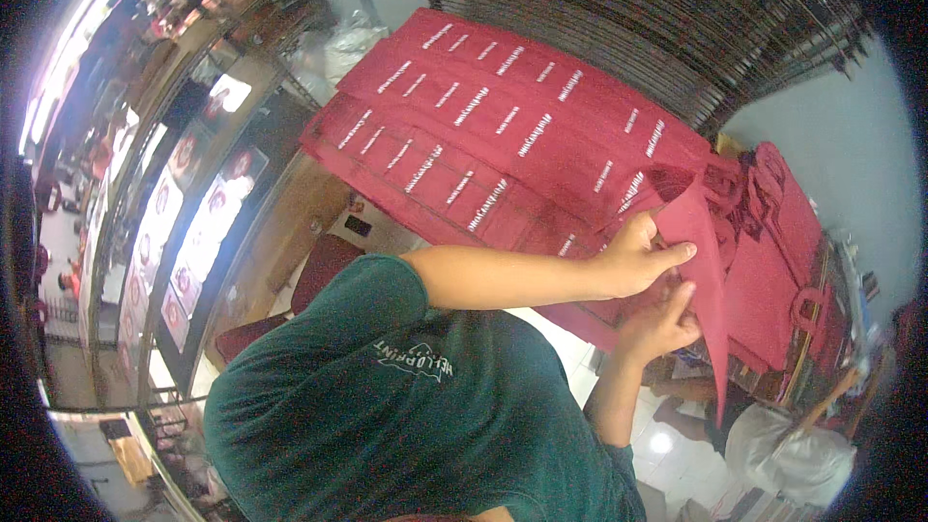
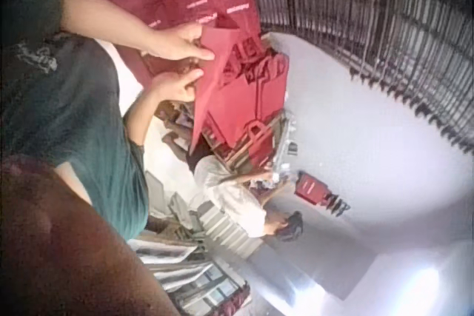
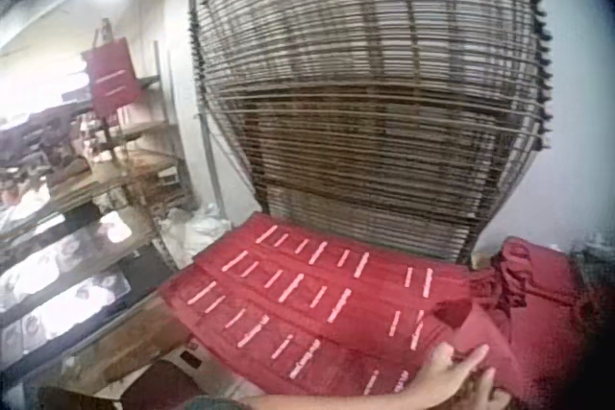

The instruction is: The person repeatedly picks up maroon tote bags from a pile, folds them flat, and places them into a neat stack on a table. Another person works nearby, also handling similar bags.

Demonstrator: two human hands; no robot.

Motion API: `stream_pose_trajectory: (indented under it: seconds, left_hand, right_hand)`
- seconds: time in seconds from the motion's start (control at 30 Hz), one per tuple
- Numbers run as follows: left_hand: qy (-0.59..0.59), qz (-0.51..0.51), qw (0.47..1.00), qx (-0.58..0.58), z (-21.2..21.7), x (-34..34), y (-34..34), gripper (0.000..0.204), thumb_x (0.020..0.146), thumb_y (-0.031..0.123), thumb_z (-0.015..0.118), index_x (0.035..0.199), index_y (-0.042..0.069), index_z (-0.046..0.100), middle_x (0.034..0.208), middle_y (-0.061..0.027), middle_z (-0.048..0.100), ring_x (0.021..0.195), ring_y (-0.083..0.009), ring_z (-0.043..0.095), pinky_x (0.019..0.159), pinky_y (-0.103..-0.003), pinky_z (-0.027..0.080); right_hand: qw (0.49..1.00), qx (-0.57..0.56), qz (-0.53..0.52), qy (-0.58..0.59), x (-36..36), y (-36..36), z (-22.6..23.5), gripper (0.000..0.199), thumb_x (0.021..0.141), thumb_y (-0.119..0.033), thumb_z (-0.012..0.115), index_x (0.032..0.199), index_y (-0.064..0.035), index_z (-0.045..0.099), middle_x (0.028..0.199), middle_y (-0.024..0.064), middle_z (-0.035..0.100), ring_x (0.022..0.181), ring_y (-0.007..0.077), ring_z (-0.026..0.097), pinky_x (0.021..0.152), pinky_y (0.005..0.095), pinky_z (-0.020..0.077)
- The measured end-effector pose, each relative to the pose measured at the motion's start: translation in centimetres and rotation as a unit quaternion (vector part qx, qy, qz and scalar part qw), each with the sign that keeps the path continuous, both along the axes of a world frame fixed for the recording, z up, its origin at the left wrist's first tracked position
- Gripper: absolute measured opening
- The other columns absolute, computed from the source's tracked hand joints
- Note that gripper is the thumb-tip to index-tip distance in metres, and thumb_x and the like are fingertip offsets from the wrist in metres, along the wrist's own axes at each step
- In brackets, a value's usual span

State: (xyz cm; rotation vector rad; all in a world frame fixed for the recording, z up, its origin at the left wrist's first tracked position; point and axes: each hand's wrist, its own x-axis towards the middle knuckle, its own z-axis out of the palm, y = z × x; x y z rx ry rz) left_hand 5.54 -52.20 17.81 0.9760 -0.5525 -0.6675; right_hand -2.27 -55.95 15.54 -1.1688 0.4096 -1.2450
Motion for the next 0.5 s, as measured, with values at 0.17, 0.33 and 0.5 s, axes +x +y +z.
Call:
stream_pose_trajectory:
  seconds: [0.17,0.33,0.5]
  left_hand:
    - [-0.082,0.137,0.981,-0.112,2.5,6.2,6.3,0.020,0.079,0.007,0.059,0.097,-0.001,0.055,0.083,-0.0006,0.058,0.078,-0.0077,0.052,0.069,-0.026,0.044]
    - [-0.152,0.180,0.967,-0.097,5.7,15.8,20.1,0.025,0.081,0.002,0.056,0.106,0.000,0.055,0.096,-0.0015,0.061,0.087,-0.0101,0.056,0.078,-0.028,0.046]
    - [-0.233,0.294,0.926,0.033,4.1,24.4,35.2,0.026,0.079,0.006,0.058,0.104,0.002,0.057,0.093,-0.0029,0.063,0.082,-0.0119,0.058,0.075,-0.028,0.046]
  right_hand:
    - [0.844,0.282,0.452,0.072,0.8,4.5,-10.0,0.050,0.091,-0.045,0.041,0.128,-0.0116,0.039,0.104,0.0140,0.059,0.096,0.0269,0.058,0.081,0.0396,0.0457]
    - [0.755,0.450,0.477,-0.013,4.3,10.0,-9.9,0.065,0.081,-0.065,0.038,0.129,-0.0219,0.041,0.109,0.0041,0.059,0.096,0.0257,0.057,0.071,0.0405,0.0456]
    - [0.841,0.255,0.435,0.198,14.8,15.9,-5.5,0.045,0.083,-0.033,0.054,0.124,-0.0206,0.039,0.114,0.0001,0.048,0.099,0.0199,0.048,0.071,0.0356,0.0417]
